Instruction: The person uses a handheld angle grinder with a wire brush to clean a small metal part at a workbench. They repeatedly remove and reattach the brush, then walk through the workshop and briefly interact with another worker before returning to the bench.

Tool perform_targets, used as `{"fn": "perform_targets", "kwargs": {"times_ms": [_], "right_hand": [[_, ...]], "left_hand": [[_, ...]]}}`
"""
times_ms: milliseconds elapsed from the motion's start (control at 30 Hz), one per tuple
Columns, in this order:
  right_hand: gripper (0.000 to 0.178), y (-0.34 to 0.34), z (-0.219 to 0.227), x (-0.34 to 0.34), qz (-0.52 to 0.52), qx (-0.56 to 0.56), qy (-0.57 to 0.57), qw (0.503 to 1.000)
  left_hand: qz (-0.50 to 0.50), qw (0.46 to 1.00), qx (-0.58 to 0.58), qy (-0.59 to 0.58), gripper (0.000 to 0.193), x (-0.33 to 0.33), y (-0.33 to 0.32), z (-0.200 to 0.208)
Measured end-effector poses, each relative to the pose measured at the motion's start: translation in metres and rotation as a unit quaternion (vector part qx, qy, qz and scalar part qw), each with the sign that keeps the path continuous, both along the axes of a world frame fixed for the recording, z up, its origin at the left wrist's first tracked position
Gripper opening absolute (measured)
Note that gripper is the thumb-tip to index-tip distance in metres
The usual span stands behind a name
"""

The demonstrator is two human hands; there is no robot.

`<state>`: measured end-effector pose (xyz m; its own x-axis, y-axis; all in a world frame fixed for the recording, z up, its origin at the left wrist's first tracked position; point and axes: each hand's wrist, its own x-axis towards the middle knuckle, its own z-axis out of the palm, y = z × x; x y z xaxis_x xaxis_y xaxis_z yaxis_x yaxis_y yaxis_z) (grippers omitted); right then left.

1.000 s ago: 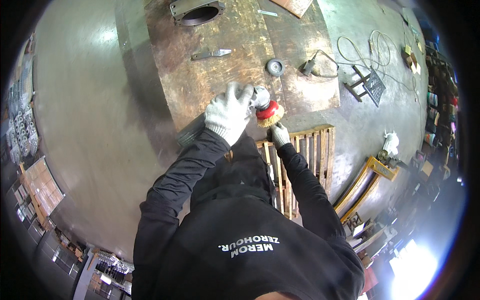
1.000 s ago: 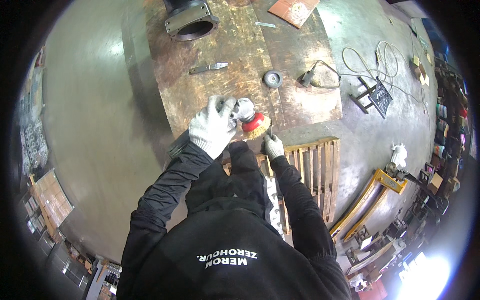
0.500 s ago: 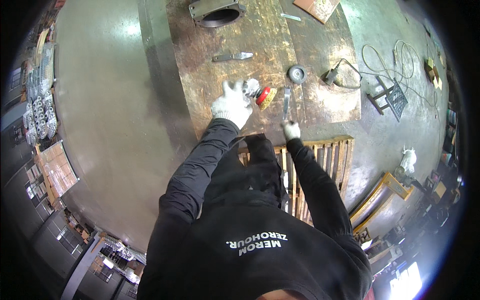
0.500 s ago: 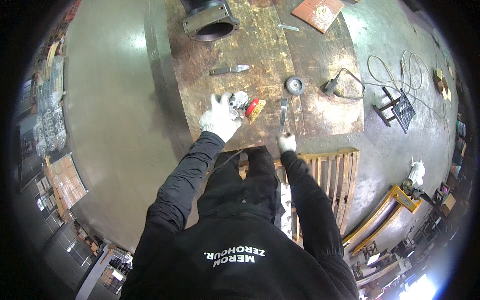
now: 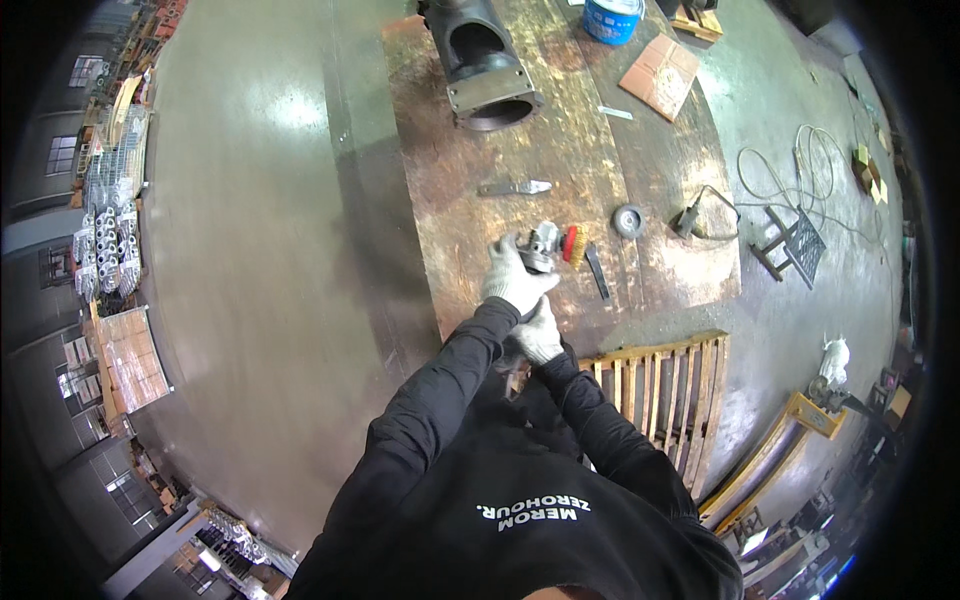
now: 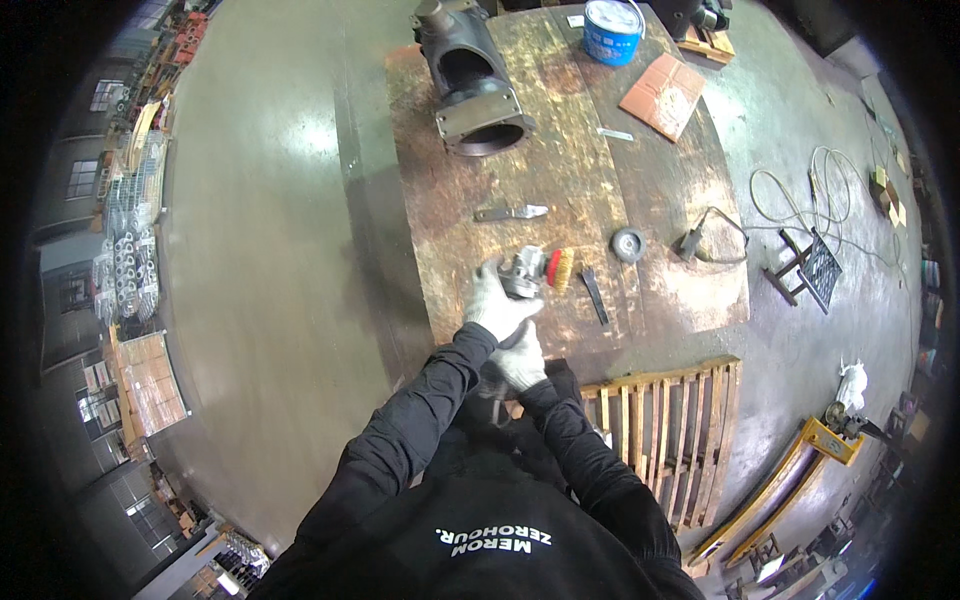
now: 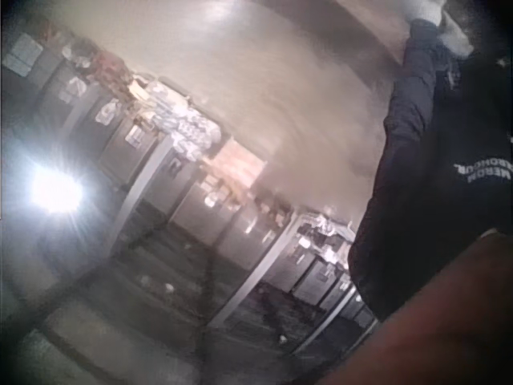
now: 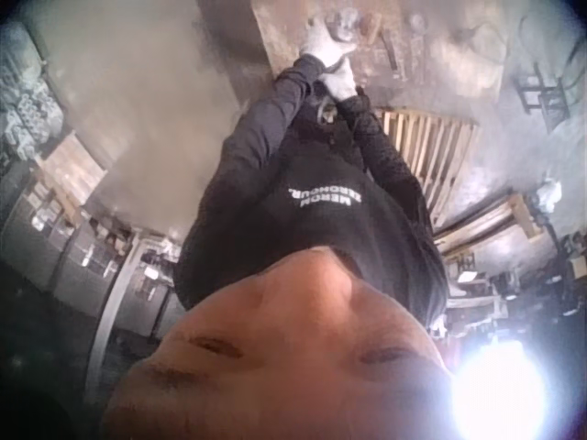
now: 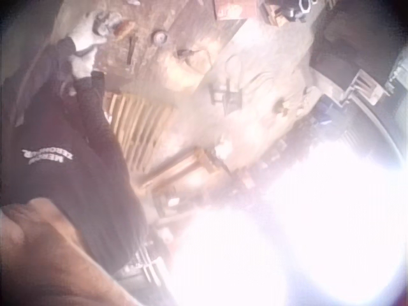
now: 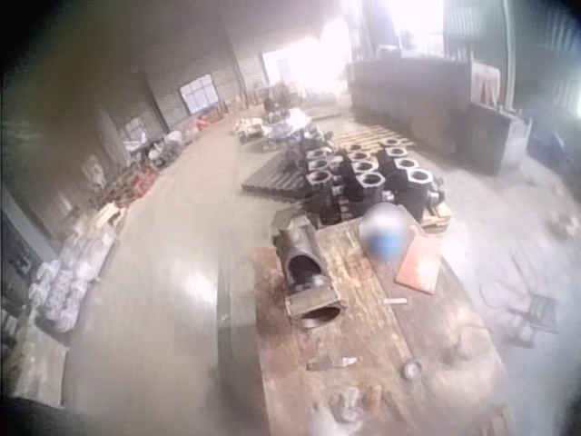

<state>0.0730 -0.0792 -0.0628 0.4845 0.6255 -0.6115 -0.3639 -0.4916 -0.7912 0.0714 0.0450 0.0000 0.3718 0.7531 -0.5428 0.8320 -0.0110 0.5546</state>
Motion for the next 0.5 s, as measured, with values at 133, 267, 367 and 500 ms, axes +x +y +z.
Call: {"fn": "perform_targets", "kwargs": {"times_ms": [133, 267, 367, 500], "right_hand": [[0.063, -0.005, -0.029, 0.01, 0.015, -0.081, -0.135, 0.987], [0.053, 0.011, -0.065, 0.019, 0.057, -0.095, -0.183, 0.977], [0.073, 0.021, -0.117, 0.016, -0.042, -0.093, -0.165, 0.981], [0.076, 0.032, -0.204, 0.028, -0.061, -0.187, -0.175, 0.965]], "left_hand": [[-0.002, 0.99, -0.078, -0.118, 0.113, -0.057, 0.008, -0.046], [-0.103, 0.985, 0.106, -0.091, 0.098, -0.139, 0.009, -0.073], [-0.097, 0.991, 0.028, 0.086, 0.063, -0.238, 0.028, -0.068], [0.072, 0.994, -0.053, 0.061, 0.035, -0.4, 0.056, -0.08]]}}
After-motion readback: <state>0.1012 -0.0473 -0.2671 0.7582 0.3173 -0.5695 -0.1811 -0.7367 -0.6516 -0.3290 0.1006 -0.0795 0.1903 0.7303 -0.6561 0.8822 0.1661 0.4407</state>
